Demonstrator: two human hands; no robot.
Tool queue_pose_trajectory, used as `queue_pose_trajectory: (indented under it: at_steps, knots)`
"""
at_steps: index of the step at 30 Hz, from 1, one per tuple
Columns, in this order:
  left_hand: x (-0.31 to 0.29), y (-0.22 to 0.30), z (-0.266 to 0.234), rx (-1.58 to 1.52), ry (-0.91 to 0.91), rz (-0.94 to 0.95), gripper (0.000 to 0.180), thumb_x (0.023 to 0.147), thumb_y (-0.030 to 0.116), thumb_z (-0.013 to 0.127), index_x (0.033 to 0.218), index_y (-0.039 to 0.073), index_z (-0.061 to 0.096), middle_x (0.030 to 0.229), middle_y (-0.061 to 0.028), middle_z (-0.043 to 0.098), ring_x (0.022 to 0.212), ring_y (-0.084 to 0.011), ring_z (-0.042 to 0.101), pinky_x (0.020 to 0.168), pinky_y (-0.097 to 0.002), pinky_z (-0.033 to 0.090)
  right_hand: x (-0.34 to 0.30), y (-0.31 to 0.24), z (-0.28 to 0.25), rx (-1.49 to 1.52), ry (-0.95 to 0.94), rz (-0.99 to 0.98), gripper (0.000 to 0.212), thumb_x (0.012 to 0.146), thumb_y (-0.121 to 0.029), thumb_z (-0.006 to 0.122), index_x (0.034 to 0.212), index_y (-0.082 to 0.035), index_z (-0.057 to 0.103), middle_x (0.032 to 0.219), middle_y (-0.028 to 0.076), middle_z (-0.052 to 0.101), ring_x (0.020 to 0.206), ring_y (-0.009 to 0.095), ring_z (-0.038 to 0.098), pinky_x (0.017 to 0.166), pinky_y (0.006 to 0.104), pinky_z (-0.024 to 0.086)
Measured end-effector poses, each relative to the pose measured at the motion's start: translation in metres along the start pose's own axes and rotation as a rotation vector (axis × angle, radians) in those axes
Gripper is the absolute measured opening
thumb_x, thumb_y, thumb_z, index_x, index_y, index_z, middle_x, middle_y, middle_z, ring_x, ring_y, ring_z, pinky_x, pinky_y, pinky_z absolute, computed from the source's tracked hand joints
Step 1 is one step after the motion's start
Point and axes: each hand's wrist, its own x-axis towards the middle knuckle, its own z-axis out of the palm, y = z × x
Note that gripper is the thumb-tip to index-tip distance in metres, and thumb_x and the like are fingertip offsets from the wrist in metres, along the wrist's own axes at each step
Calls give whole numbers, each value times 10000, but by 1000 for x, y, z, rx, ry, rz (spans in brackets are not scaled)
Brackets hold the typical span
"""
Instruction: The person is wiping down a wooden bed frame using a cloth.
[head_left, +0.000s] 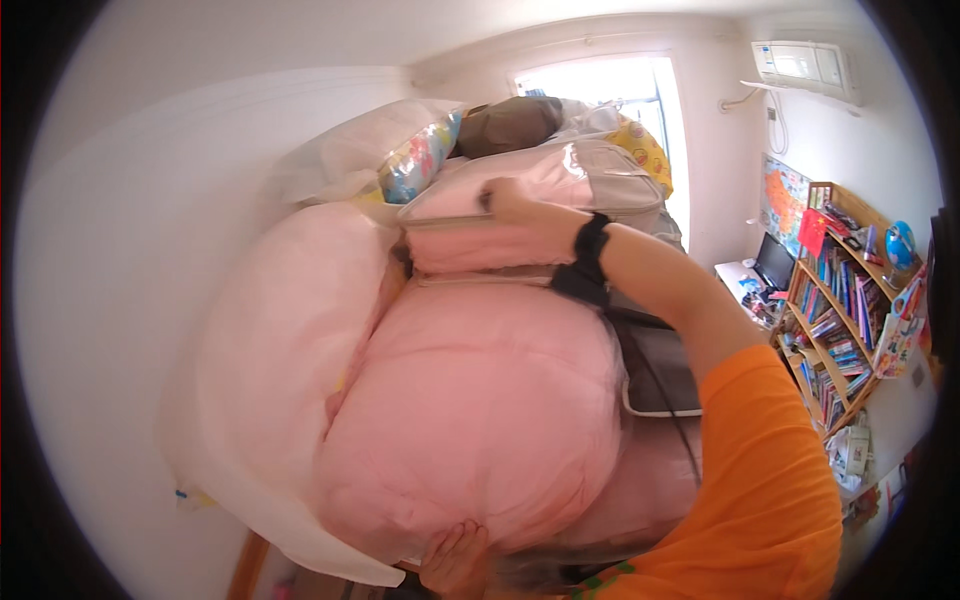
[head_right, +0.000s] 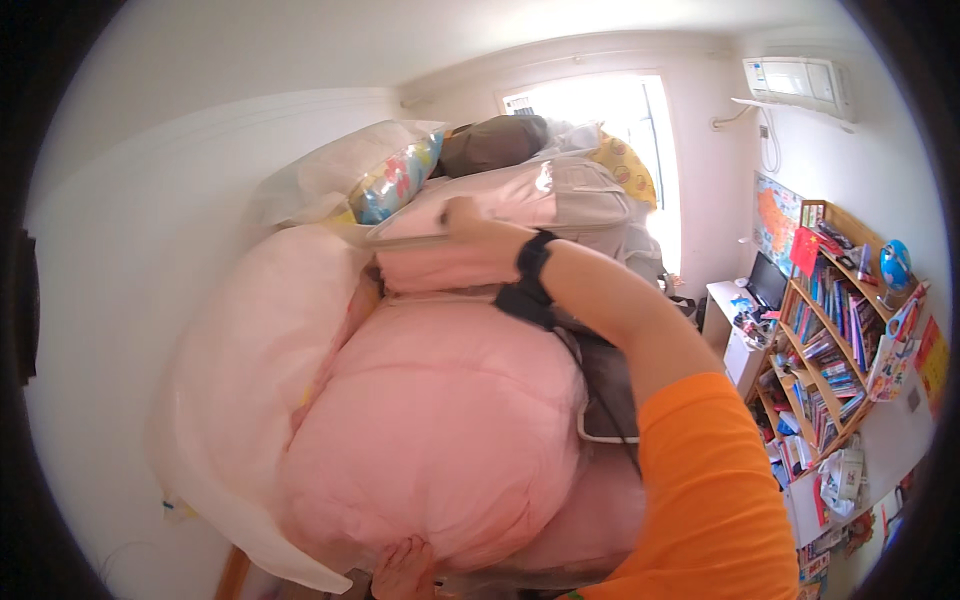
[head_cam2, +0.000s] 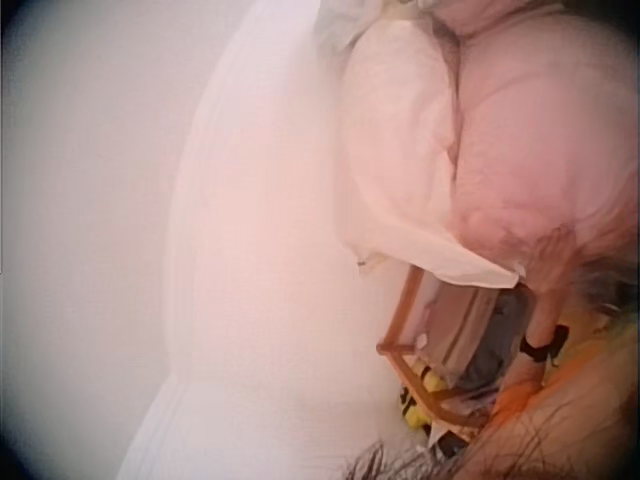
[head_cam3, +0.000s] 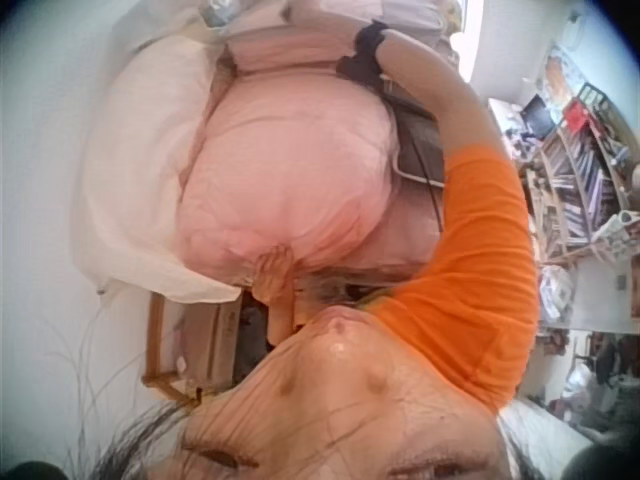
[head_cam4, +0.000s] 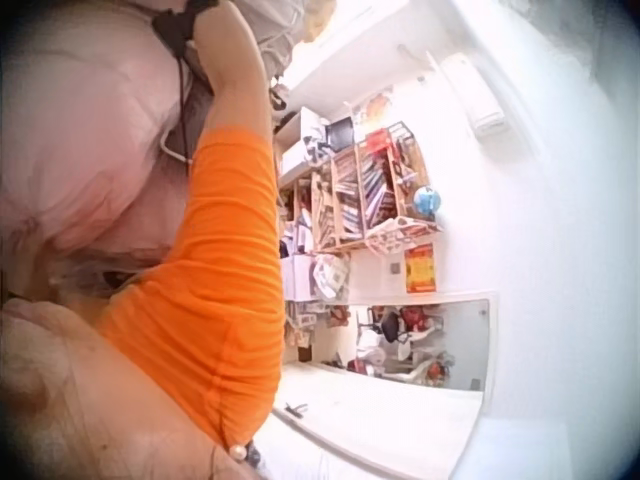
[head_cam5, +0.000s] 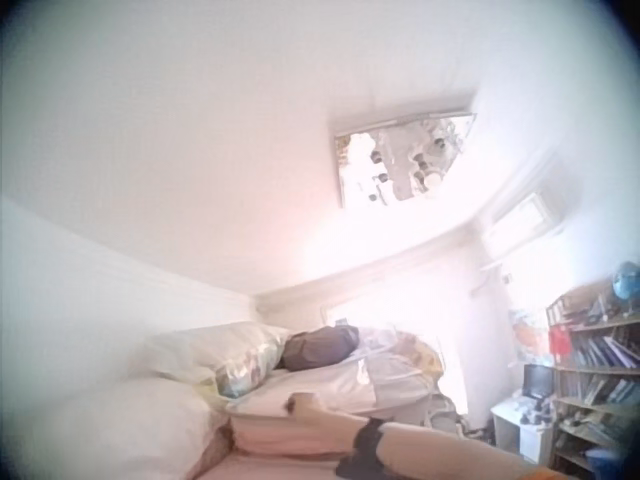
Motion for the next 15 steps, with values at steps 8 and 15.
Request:
queue_pose_trajectory:
  at_steps: [8,15]
  knots:
    - [-22,-25,0,12,-85,-2,246,800,25,640,1043,25,676,1007,-135,693,943,-271,665,838,-430,515,51,64,-38,126,-104,156,192,861,-152,541,923,-71,704,1001,151,677,915,292,656,747,398,514]
    - [-20,-31,-3,-103,-160,86,289,795,50,630,1080,13,661,1067,-149,672,999,-285,640,847,-436,498,53,81,19,-109,-410,59,183,684,-160,727,856,-96,718,860,159,692,845,308,678,747,406,530]
